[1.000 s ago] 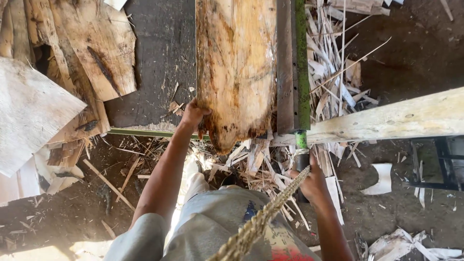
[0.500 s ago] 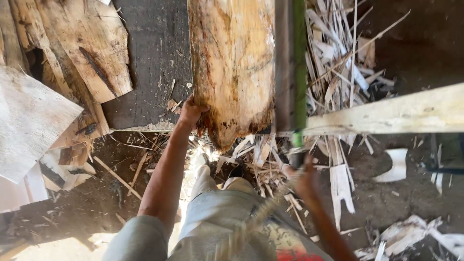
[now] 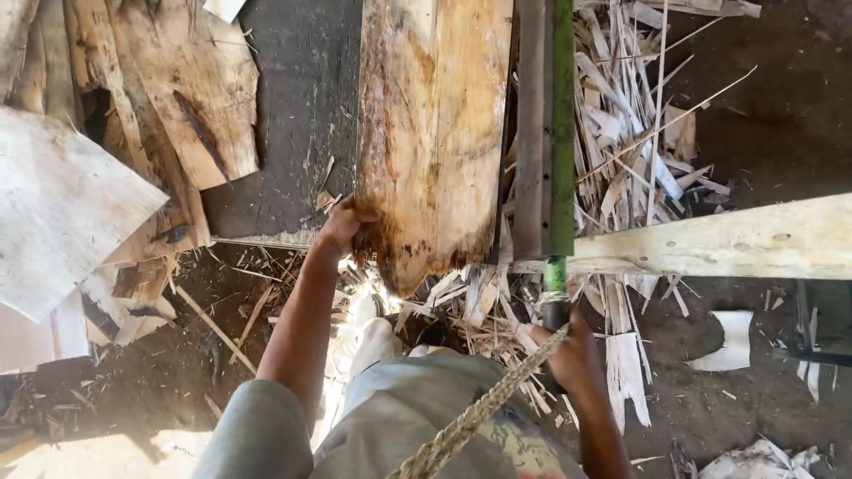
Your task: Cutting and trimming thin sheets of wood veneer or bark using a manual guillotine-style lever cutter.
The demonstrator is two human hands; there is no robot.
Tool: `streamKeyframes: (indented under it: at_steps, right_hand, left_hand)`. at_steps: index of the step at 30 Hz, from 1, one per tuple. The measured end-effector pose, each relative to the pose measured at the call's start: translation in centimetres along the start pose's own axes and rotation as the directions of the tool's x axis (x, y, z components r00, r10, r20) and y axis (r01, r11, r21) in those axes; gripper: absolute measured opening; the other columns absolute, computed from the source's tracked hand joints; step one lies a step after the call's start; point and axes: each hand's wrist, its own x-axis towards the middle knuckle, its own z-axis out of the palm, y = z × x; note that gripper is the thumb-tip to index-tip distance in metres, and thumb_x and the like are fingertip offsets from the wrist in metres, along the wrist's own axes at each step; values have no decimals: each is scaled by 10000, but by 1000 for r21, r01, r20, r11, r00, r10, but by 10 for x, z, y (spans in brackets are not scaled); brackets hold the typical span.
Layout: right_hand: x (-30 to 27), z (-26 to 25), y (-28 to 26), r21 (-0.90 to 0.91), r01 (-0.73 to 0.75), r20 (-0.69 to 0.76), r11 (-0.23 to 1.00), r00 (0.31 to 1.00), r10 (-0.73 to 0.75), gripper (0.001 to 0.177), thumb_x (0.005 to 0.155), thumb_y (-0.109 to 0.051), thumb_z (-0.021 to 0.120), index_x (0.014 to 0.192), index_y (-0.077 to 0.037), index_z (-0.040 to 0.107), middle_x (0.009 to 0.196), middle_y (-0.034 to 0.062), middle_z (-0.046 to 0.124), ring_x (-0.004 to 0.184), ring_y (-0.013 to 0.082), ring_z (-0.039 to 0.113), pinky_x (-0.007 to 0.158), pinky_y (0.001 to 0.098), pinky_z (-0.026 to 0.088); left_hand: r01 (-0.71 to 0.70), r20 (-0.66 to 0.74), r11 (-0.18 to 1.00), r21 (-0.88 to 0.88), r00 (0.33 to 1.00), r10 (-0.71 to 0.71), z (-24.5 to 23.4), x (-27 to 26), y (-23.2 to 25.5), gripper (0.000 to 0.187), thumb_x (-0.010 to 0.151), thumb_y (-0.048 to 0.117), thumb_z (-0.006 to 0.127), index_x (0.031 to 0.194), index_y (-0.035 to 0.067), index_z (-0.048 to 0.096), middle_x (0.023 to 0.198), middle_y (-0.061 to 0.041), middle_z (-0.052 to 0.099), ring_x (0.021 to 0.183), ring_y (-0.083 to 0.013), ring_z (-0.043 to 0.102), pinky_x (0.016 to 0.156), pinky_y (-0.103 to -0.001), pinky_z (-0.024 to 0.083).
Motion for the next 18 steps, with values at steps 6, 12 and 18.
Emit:
streamKeyframes:
  at_steps: [6,12,18]
  right_hand:
    - [-5,-16,-23,93,-73,29,993,997,70,506,772,-241,806,1180,-42,583,950,114,688,781,221,713,670,370,616]
    - [-13,-14,-24,60,-22,-28,998,999,24,438,768,-205,855,1110,-35,641,922,107,678,799,226,647,718,361,532]
    - [-12,-14,-25,140,131,-51,981,991,-125,472,769,-193,846,1167,-40,641,947,59,675,833,197,631,764,337,522]
  left_hand:
    - [-12,51,996,86,999,8,-12,35,24,356,937,169,749,1211,-46,680,938,-169,693,737,-224,625,582,-356,536]
    - [56,-189,913,405,982,23,46,36,83,297,888,239,723,1143,92,688,1169,-137,698,1074,-277,676,920,-477,532]
    - [-238,-142,855,460,931,336,63,40,109,322,754,34,730,1074,71,727,1074,-103,763,951,-214,699,893,-399,565]
